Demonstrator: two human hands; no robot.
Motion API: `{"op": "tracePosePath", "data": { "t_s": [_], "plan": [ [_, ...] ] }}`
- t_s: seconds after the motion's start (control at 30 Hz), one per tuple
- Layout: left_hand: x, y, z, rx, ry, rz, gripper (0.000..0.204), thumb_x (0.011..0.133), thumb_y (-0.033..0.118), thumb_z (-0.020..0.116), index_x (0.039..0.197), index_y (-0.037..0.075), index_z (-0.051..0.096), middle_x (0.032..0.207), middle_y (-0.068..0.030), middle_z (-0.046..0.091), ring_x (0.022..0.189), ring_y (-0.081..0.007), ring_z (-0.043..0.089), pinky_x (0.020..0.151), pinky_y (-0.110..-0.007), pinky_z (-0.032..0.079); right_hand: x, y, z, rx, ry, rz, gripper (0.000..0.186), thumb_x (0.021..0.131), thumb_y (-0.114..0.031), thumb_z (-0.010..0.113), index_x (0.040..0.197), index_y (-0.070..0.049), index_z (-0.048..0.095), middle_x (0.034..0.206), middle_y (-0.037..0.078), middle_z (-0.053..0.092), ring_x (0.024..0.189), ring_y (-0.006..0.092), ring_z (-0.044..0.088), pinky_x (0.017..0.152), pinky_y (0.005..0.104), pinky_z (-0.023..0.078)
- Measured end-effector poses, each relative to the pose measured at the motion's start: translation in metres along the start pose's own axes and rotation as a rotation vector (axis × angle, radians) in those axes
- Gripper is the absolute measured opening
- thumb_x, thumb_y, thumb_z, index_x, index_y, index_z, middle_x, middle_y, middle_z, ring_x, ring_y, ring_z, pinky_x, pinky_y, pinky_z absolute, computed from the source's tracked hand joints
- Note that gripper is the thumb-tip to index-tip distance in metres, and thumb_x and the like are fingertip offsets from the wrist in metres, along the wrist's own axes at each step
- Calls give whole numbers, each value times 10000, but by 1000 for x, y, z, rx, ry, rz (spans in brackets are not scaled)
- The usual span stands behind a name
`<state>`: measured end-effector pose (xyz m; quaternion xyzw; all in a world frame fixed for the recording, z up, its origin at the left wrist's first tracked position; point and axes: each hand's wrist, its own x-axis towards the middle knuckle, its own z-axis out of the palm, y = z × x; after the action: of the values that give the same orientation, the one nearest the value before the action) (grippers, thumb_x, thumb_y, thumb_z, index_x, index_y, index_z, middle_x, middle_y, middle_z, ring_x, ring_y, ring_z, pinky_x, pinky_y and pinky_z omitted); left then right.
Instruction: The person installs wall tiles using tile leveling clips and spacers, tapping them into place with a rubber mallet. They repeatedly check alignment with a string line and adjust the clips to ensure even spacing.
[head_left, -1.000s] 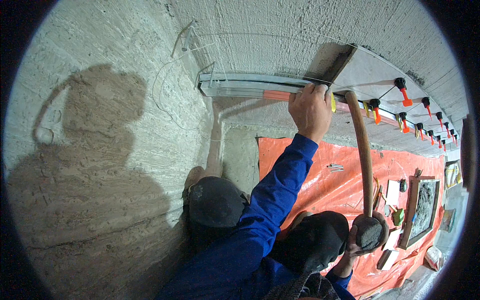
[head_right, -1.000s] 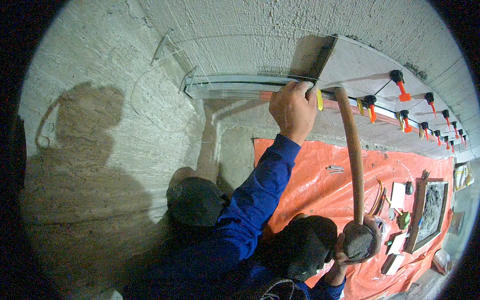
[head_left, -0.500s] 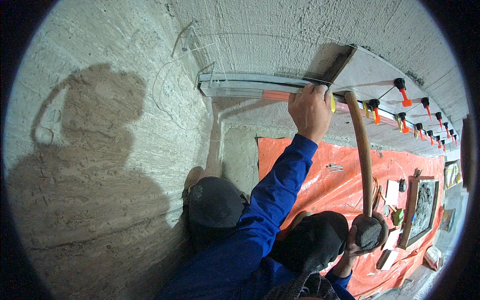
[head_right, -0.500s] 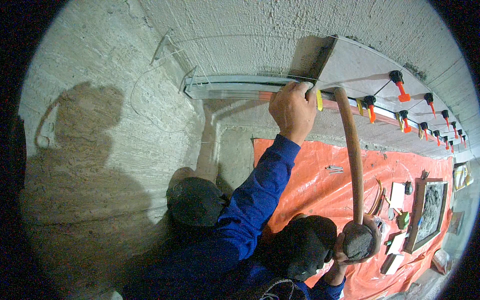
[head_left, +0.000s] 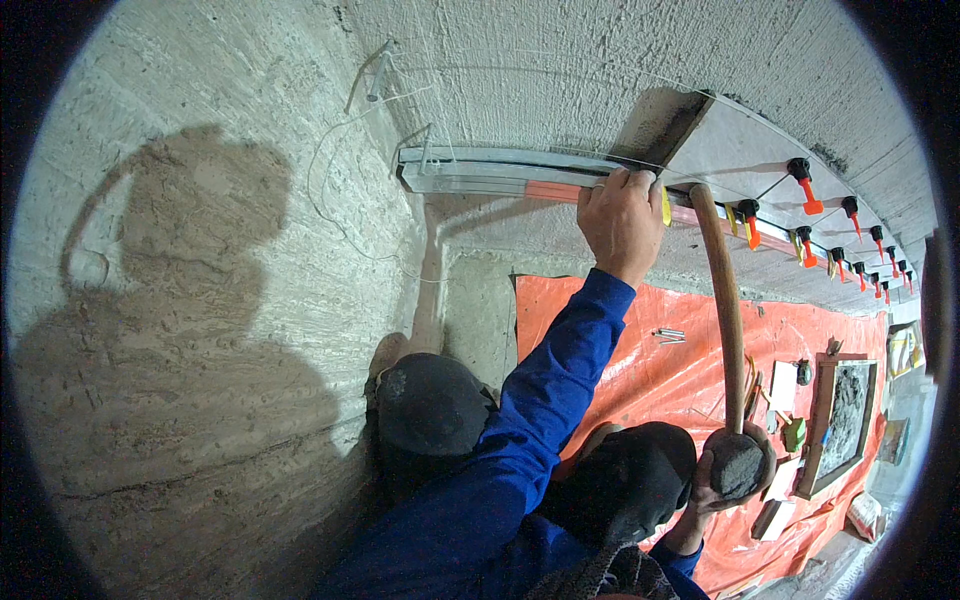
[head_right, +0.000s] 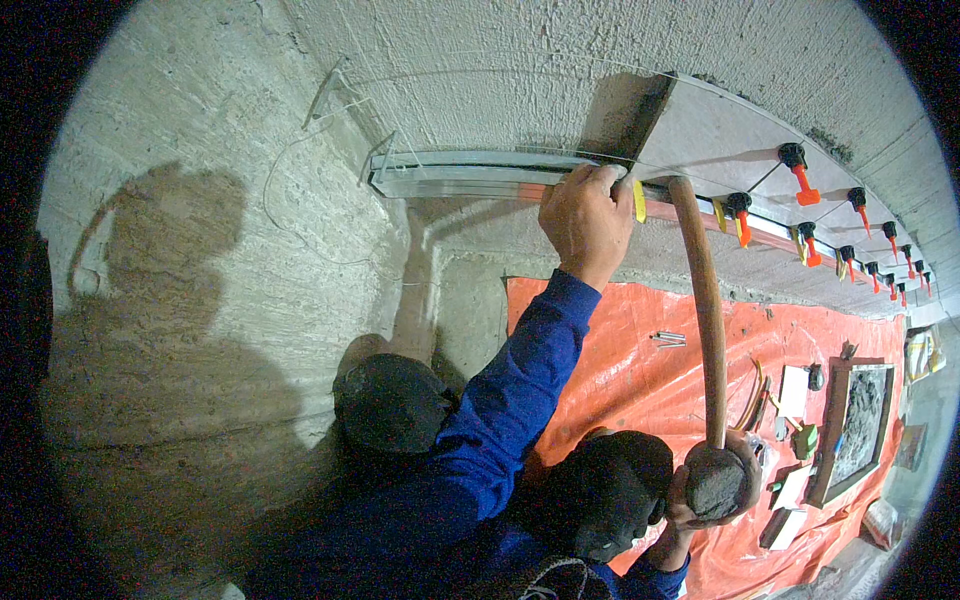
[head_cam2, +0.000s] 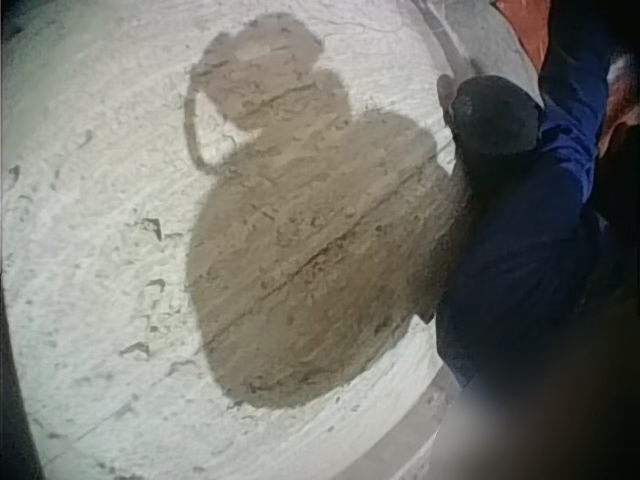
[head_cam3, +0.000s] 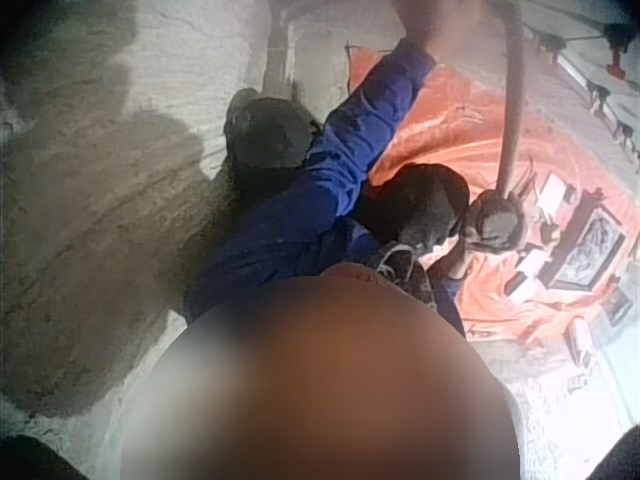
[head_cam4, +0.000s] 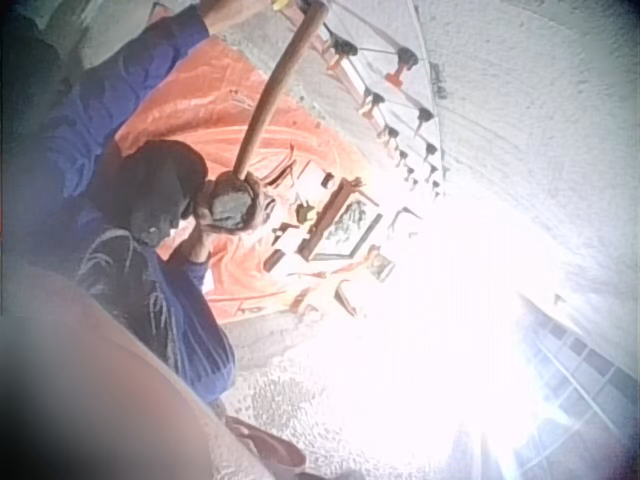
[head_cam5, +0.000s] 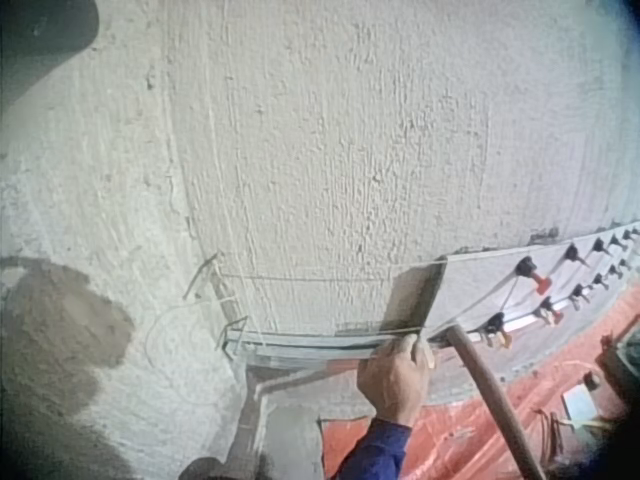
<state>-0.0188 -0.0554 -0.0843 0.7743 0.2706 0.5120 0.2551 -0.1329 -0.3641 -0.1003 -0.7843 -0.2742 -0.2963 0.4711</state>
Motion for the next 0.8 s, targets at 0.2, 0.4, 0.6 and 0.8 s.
{"op": "tracePosePath", "data": {
  "t_s": [0.2,0.4,0.6,0.8],
  "plan": [
    [0,0,0,-13,2,3,147,778,228,705,781,81,698,748,-89,645,722,-301,629,655,-432,457,-1,1,1,-2,23,-26,763,714,-276,817,1285,4,396,1163,165,576,1055,267,571,956,407,459],
    [0,0,-1,-2,-10,-5,149,772,224,710,791,76,704,756,-90,651,725,-302,630,660,-430,454,1,1,5,31,30,-15,750,711,-287,812,1272,-2,404,1126,162,593,1023,273,579,920,407,468],
    [1,1,-3,-12,-14,-8,144,773,219,709,794,76,706,755,-90,650,721,-303,630,657,-431,454,1,2,4,33,21,-20,747,701,-278,814,1267,-8,407,1104,163,601,1000,276,586,903,404,469],
    [1,1,-2,-20,-16,-12,141,777,214,707,789,73,703,752,-91,649,717,-302,629,646,-431,458,1,3,4,36,15,-24,745,692,-269,815,1262,-14,409,1081,163,608,978,278,594,887,401,470]
  ]
}}
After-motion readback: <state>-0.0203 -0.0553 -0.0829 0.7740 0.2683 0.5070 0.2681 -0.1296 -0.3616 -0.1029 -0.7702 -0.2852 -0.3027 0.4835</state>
